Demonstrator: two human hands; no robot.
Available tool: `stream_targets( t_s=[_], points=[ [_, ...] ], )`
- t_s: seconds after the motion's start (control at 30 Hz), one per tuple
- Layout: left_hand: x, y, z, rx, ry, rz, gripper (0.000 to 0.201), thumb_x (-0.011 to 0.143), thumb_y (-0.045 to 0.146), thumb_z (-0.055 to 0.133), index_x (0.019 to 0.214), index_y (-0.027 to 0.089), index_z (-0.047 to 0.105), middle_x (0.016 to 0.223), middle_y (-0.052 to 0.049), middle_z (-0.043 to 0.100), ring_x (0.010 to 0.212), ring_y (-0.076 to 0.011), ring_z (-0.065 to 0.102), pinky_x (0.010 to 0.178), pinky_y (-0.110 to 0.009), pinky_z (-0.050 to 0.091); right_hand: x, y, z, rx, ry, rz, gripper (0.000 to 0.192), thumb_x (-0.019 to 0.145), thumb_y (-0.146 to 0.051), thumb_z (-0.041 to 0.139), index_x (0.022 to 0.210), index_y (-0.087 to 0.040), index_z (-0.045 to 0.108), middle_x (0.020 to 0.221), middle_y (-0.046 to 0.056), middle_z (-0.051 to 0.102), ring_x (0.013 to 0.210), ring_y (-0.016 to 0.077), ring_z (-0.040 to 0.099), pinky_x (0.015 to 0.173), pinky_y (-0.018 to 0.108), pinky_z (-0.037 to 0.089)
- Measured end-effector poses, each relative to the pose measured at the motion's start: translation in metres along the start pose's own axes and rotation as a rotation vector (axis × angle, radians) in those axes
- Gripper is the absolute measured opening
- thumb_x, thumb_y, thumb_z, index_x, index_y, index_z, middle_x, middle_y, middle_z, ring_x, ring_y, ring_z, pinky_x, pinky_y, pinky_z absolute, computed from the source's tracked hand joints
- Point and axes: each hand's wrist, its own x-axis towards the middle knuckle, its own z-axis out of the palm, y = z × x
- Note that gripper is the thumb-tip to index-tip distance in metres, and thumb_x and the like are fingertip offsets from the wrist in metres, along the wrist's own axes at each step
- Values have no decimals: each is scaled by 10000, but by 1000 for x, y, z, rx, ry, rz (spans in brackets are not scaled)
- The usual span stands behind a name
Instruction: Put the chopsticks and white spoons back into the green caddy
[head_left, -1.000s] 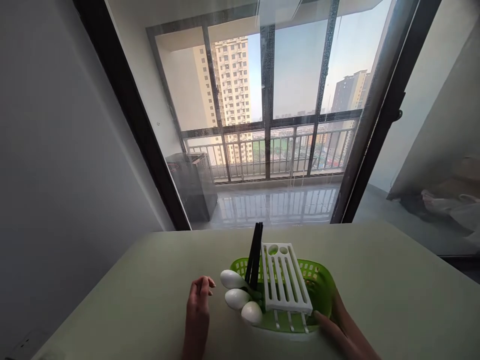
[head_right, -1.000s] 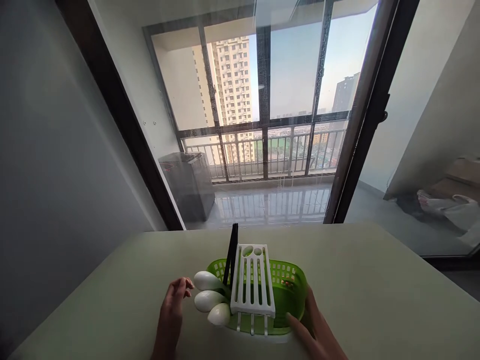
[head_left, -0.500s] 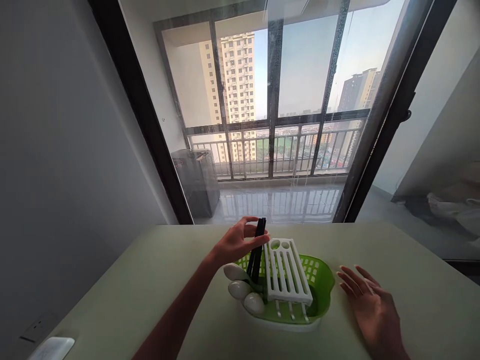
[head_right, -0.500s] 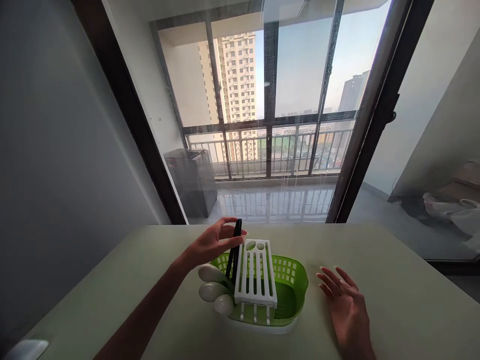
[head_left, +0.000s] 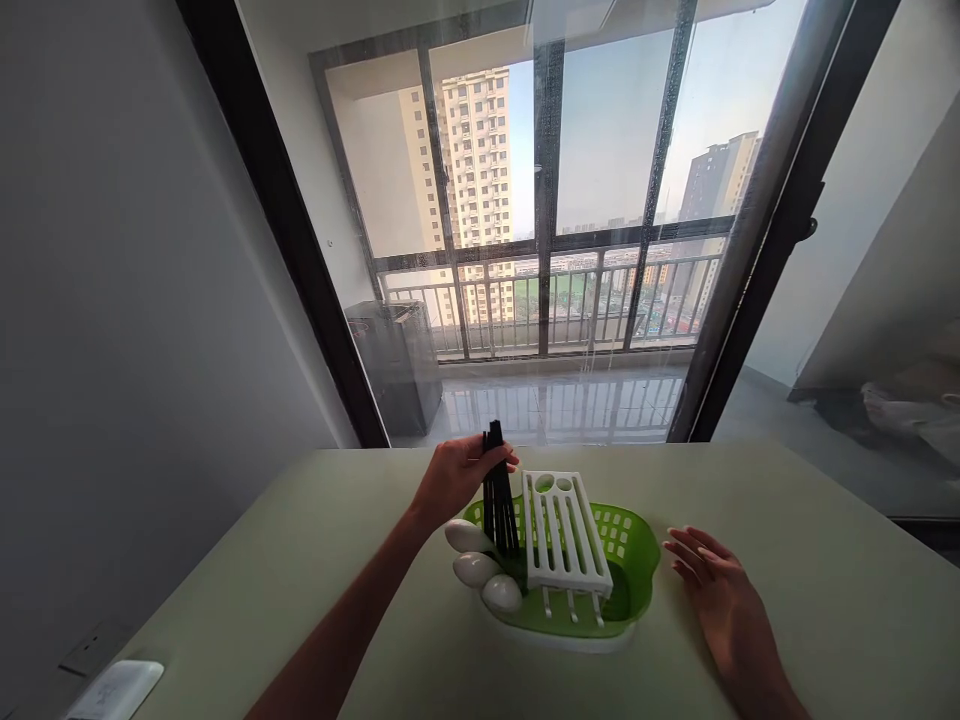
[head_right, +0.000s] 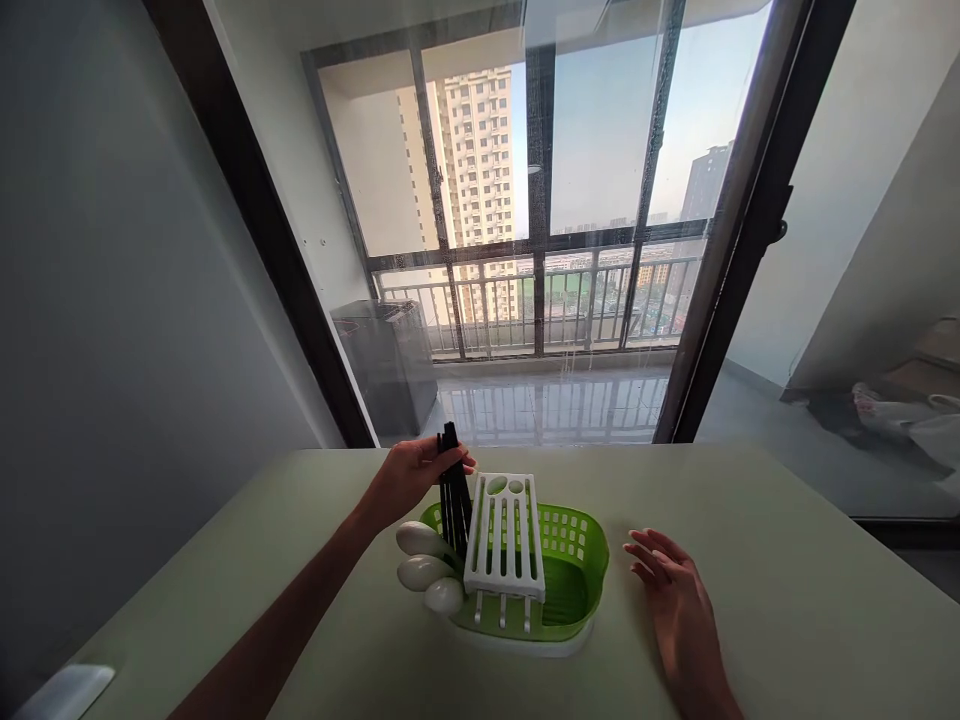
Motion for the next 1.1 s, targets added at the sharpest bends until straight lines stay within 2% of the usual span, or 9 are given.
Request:
stream_targets(
  t_s=[0.13,0.23,0.37,0.43,0.57,0.67,0.73,0.87,1.1],
  points=[
    [3,8,-20,-149,104,-6,424,817,521,795,964,126,758,978,-104,806,944,-276,775,909,-417,630,1,3,-2,7,-6,-8,359,773,-432,736,1094,-272,710,1151,14,731,1072,184,660,832,269,519],
    [5,17,-48,-267,271,-23,407,795,487,836,957,123,753,999,-100,800,936,-262,779,907,-400,634,3,5,-4,16,-5,-4,348,767,-412,739,1084,-272,719,1141,15,732,1063,181,661,816,261,523],
    [-3,17,-97,-530,501,-69,183,892,309,784,951,142,738,1002,-57,794,955,-210,780,884,-303,643,5,7,-5,30,11,-7,331,752,-392,745,1060,-272,733,1114,10,730,1019,177,670,788,261,530],
    [-16,7,-121,-661,547,-103,79,957,229,702,939,158,732,976,-23,787,929,-160,779,861,-237,641,5,7,-6,31,8,-7,326,749,-394,749,1049,-268,736,1107,11,728,1014,173,670,783,256,530],
    [-57,-26,-154,-719,436,-308,117,984,163,645,915,199,732,872,28,768,809,-77,761,813,-135,613,5,7,-8,15,-4,0,341,744,-395,759,1060,-269,738,1128,13,726,1033,169,666,778,244,529],
    [-91,-42,-164,-645,372,-465,45,877,163,778,851,160,742,787,-4,756,706,-123,757,698,-178,623,5,8,-10,9,-3,-4,352,737,-390,757,1069,-275,743,1137,11,730,1039,170,668,781,245,531],
    [-111,-45,-167,-516,273,-586,163,800,240,861,849,130,752,803,-43,763,752,-195,775,674,-233,623,5,8,-11,9,-6,-7,347,732,-383,756,1061,-272,748,1132,12,732,1039,171,669,785,246,533],
    [-142,-47,-169,-136,12,-739,403,753,508,861,910,151,758,947,-71,782,958,-294,771,827,-338,612,5,8,-13,11,-8,-10,324,724,-375,763,1028,-262,752,1102,9,733,1024,157,668,789,227,533],
    [-176,-64,-158,42,-112,-805,519,737,652,796,881,160,715,999,-102,782,921,-308,775,792,-360,602,3,5,-17,15,-5,12,311,741,-350,759,1041,-267,746,1090,9,729,1015,148,675,799,217,539]
  ],
)
